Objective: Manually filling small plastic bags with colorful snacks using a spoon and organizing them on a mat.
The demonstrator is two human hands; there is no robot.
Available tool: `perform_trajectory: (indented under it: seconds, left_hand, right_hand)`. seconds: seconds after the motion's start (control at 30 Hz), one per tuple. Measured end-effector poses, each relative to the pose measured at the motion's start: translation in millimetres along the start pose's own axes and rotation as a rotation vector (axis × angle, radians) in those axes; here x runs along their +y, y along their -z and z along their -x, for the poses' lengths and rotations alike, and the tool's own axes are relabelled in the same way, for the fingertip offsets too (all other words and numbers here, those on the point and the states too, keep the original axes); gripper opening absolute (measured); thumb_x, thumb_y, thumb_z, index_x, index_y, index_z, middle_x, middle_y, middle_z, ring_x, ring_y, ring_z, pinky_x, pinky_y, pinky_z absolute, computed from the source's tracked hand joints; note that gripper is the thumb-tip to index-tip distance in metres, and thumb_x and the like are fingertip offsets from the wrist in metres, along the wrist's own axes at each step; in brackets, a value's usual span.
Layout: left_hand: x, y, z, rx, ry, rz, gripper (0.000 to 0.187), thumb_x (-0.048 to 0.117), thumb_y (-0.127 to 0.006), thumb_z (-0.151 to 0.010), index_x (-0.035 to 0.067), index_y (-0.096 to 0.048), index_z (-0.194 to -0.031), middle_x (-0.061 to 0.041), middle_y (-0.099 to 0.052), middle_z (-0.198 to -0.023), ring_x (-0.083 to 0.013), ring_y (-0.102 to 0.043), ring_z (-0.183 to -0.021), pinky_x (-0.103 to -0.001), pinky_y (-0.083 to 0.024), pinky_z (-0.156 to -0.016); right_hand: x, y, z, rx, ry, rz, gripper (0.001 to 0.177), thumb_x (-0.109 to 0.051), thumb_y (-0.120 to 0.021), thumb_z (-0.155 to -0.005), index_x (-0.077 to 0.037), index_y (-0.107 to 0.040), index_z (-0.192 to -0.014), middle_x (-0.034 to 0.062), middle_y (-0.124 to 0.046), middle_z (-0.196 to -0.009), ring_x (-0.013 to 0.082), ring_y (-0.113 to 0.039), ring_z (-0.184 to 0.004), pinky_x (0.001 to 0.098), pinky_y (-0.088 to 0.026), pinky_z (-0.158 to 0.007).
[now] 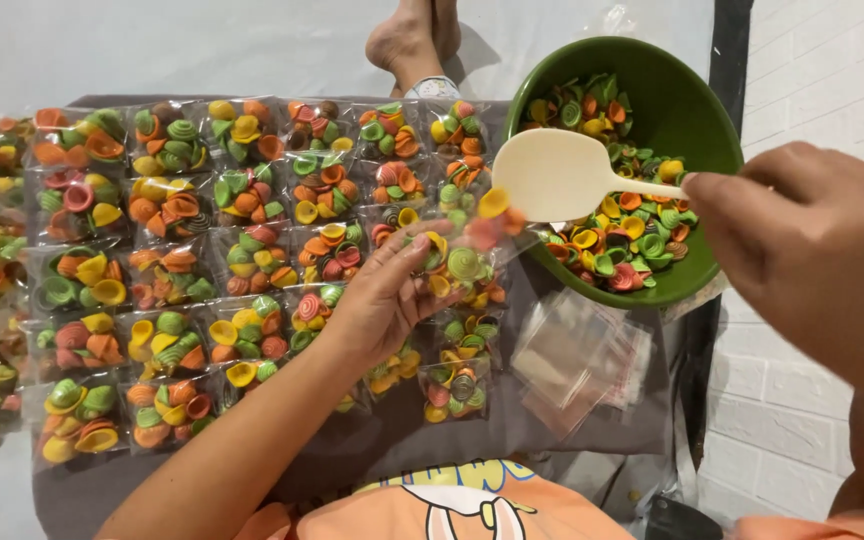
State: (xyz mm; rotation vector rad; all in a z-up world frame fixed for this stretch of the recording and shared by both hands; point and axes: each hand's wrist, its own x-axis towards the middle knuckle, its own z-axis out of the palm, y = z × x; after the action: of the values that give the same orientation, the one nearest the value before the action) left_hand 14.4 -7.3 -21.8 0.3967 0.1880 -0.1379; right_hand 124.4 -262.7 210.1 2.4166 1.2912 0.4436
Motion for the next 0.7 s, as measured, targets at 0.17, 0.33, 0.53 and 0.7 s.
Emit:
perform_trajectory:
  seconds: [0.17, 0.33, 0.53, 0.7]
  left_hand:
    - [-0.1, 0.2, 2.6, -0.034, 0.029, 0.053, 0.041, 0.022, -0.053, -0.105, 0.007, -0.052, -0.143, -0.01, -0.068, -0.127, -0.02, -0.072, -0.103, -0.035, -0.061, -0.089]
    - [2.9, 8.1, 3.1, -0.077, -0.093, 0.226, 0.049, 0.029, -0.058, -0.103, 0.011, -0.05, -0.147, -0.011, -0.065, -0.131, -0.0254, -0.068, -0.114, -0.041, -0.058, -0.098]
    - [3.9, 14.8, 1.1, -0.303, -0.164, 0.213, 0.058, 0.011, -0.069, -0.096, 0.014, -0.049, -0.15, -0.012, -0.057, -0.147, -0.0261, -0.061, -0.129, -0.041, -0.053, -0.108]
    - [7.4, 2.9, 2.7, -0.27, -0.16, 0.245, 0.065, 0.012, -0.068, -0.096, 0.007, -0.041, -0.155, -0.016, -0.055, -0.147, -0.0296, -0.061, -0.13, -0.04, -0.057, -0.105]
  right_hand:
    - [-17.5, 14.4, 12.3, 0.073, -0.057, 0.061, 0.019, -0.003, -0.085, -0.109, -0.007, -0.085, -0.128, 0.0131, -0.075, -0.106, 0.0246, -0.064, -0.081, 0.0359, -0.053, -0.074]
    - [15.3, -9.5, 35.8, 0.09, -0.113, -0.19, 0.017, 0.018, -0.08, -0.122, 0.014, -0.076, -0.139, 0.024, -0.067, -0.106, 0.0283, -0.058, -0.078, 0.0373, -0.049, -0.069]
    - [48.2, -59.9, 54.3, 0.106, -0.155, -0.336, 0.023, 0.027, -0.072, -0.122, 0.023, -0.064, -0.144, 0.0266, -0.063, -0.107, 0.0315, -0.064, -0.09, 0.0371, -0.056, -0.081]
    - [58.8, -81.8, 57.7, 0.126, -0.19, -0.362, 0.017, 0.027, -0.075, -0.122, 0.022, -0.07, -0.137, 0.0256, -0.065, -0.112, 0.0288, -0.061, -0.089, 0.0346, -0.052, -0.075]
